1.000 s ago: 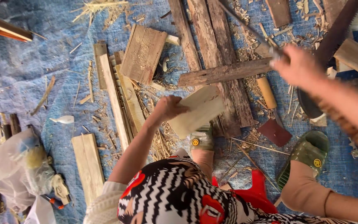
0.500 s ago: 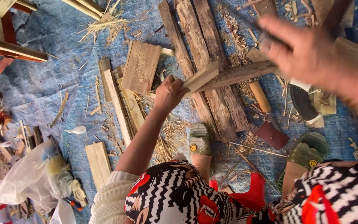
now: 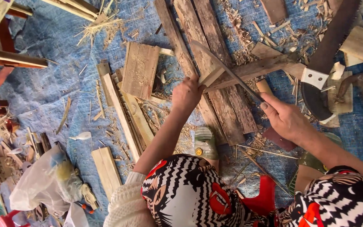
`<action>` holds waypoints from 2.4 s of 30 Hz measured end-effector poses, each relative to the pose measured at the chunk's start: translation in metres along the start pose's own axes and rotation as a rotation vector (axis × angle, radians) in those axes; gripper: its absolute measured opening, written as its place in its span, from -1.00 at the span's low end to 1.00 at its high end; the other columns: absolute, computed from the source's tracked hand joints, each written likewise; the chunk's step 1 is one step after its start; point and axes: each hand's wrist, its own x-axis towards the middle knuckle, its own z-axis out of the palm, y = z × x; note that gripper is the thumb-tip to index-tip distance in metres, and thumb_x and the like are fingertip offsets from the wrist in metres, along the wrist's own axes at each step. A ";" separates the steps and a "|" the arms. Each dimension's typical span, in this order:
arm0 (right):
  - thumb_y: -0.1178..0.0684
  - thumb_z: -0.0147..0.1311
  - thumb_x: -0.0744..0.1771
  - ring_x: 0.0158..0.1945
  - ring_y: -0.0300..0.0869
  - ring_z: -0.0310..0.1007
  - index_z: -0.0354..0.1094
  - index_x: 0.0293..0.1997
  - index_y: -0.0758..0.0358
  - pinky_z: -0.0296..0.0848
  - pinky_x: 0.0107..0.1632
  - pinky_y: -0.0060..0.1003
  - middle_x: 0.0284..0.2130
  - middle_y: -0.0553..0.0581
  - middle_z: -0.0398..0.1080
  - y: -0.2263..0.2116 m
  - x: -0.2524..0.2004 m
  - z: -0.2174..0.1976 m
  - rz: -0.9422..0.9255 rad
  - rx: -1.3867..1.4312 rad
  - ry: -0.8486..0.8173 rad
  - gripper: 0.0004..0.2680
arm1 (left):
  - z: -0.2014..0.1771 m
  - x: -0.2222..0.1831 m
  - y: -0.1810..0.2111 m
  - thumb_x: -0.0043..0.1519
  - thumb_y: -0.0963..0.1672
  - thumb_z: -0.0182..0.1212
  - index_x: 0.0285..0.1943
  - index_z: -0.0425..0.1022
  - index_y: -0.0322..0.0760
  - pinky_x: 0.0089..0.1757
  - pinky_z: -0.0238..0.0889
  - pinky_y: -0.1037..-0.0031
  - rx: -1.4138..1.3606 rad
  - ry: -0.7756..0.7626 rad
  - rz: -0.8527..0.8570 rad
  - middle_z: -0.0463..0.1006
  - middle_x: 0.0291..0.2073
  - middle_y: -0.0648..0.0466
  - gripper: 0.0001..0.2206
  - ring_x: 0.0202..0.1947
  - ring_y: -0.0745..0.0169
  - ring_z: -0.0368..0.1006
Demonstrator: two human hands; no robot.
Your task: Shaping and cutting wooden planks using a curved blade and a hand saw while seated on the floor.
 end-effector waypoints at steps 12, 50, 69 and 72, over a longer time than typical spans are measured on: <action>0.11 0.05 0.37 -0.47 0.14 0.53 0.35 0.21 0.39 0.40 -0.51 -0.04 -0.31 0.38 0.54 0.034 0.020 0.020 -0.214 -0.196 0.118 -0.72 | -0.020 -0.006 0.010 0.36 -0.01 0.18 -0.15 0.44 -0.29 -0.61 0.40 0.48 -0.048 -0.043 0.021 0.53 -0.41 0.00 -0.75 -0.65 0.27 0.44; 0.06 -0.03 0.38 -0.49 0.13 0.53 0.23 0.34 0.26 0.41 -0.45 0.03 -0.41 0.34 0.54 -0.001 0.032 -0.001 -0.114 -0.295 -0.048 -0.66 | -0.010 -0.022 0.019 0.38 -0.03 0.14 -0.01 0.42 -0.30 -0.62 0.40 0.50 -0.121 -0.090 -0.029 0.54 -0.38 -0.05 -0.76 -0.66 0.29 0.40; 0.02 0.00 0.38 -0.50 0.17 0.51 0.35 0.22 0.23 0.40 -0.47 0.01 -0.42 0.32 0.54 0.031 0.024 0.020 -0.059 -0.243 0.028 -0.72 | -0.011 -0.026 0.016 0.40 -0.01 0.09 0.02 0.39 -0.33 -0.63 0.38 0.51 -0.114 -0.127 -0.027 0.50 -0.37 -0.06 -0.72 -0.66 0.29 0.37; 0.12 0.04 0.36 -0.51 0.08 0.52 0.33 0.23 0.34 0.39 -0.51 -0.07 -0.35 0.32 0.55 -0.007 0.022 0.001 -0.122 -0.153 0.066 -0.71 | -0.008 -0.023 0.014 0.40 -0.03 0.10 0.02 0.41 -0.32 -0.61 0.40 0.52 -0.106 -0.092 -0.010 0.51 -0.40 -0.04 -0.75 -0.65 0.30 0.37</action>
